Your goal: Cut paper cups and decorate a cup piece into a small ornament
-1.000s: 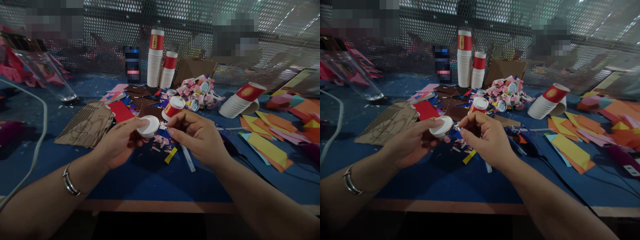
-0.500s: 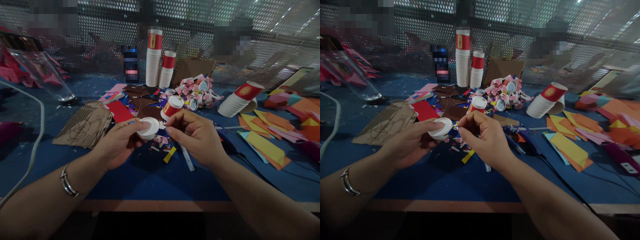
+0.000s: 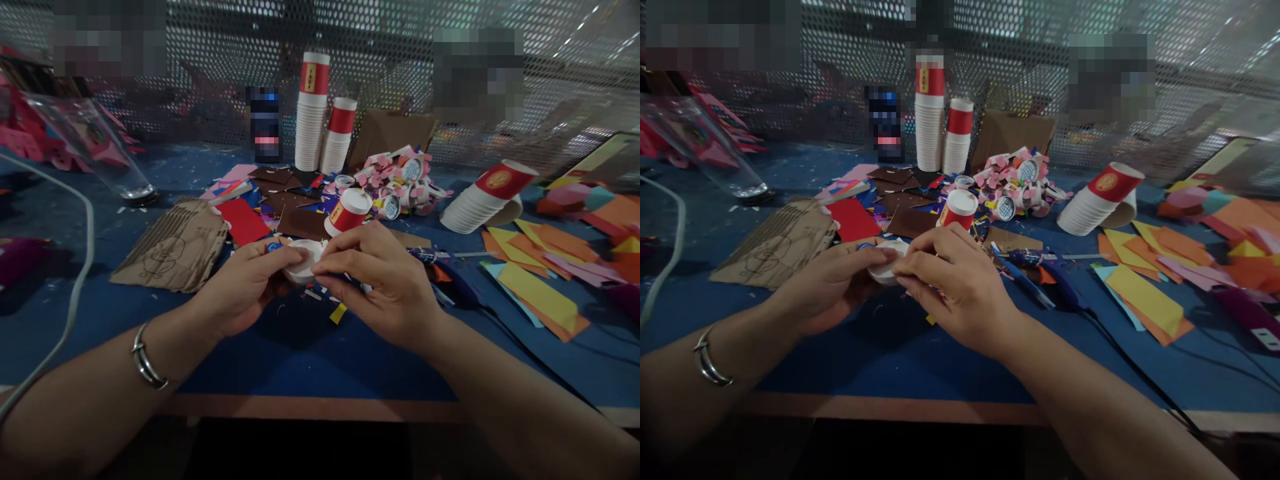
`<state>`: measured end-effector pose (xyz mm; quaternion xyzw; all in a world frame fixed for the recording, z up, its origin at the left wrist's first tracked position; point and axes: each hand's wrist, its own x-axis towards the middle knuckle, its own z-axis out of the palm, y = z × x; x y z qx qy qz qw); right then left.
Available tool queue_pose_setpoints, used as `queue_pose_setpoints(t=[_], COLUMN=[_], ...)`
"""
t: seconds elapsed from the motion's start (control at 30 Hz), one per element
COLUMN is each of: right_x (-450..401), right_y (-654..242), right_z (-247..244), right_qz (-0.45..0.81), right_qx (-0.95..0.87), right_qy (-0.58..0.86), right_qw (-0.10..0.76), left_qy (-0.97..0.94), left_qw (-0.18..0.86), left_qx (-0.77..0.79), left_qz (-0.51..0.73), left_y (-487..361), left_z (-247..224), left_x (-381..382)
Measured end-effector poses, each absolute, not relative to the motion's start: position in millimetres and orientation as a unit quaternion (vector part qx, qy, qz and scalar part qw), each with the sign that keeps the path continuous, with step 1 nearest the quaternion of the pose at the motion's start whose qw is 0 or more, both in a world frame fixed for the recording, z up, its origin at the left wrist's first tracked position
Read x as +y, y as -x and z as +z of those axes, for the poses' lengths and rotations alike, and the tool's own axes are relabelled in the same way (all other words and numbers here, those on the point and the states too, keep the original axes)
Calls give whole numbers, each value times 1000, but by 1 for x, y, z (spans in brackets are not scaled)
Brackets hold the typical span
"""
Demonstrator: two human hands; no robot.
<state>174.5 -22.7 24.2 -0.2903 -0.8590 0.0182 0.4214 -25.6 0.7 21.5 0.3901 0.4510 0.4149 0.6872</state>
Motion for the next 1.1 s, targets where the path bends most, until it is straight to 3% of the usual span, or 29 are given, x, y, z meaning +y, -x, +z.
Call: queue_pose_setpoints(t=[1.1], right_x=[-20], right_y=[-176], right_z=[27], right_qz=[105], right_qx=[-857], right_qy=[292], right_qw=[411], left_qy=[-461], left_qw=[719], left_qx=[363], left_qz=[373], left_y=[32], left_z=[24], left_x=[-8])
